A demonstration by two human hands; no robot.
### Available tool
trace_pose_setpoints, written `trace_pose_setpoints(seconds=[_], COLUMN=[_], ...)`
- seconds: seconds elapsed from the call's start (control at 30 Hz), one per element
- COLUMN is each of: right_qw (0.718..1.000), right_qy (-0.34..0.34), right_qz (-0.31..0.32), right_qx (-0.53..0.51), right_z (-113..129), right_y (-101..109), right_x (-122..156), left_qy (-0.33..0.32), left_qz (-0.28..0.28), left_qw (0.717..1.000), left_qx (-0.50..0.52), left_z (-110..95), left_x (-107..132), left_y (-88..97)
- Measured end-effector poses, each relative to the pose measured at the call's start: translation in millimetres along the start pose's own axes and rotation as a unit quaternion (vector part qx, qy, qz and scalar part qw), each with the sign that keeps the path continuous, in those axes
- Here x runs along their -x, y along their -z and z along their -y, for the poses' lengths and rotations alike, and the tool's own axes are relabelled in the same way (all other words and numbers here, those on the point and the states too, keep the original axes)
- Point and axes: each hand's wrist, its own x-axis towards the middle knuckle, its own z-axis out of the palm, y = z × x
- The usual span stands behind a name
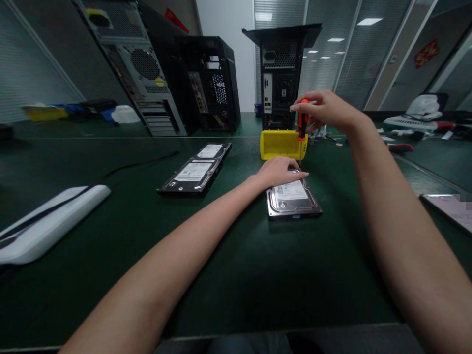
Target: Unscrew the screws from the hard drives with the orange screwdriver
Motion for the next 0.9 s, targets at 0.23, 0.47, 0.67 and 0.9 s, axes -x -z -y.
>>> trace_pose_setpoints(seconds=[0.23, 0.47, 0.67, 0.9], right_qw=[1.0, 1.0, 0.998, 0.997], right_qy=[-0.008, -0.017, -0.057, -0.054], right_qz=[-0.008, -0.004, 0.004, 0.024], right_qx=[-0.011, 0.013, 0.001, -0.039], right_z=[-4, 0, 7, 9], right_y=[-2, 0, 2, 4], right_x=[-3, 0, 3, 6], left_qy=[-0.01, 0.0, -0.003, -0.01], left_qz=[-0.005, -0.007, -0.008, -0.012], left_qw=[1.0, 1.0, 1.0, 1.0], left_qx=[0.006, 0.006, 0.018, 0.024], left_z=[3, 5, 7, 14], left_x=[-1, -1, -2, -6], left_y=[-1.4, -1.9, -2.9, -6.3])
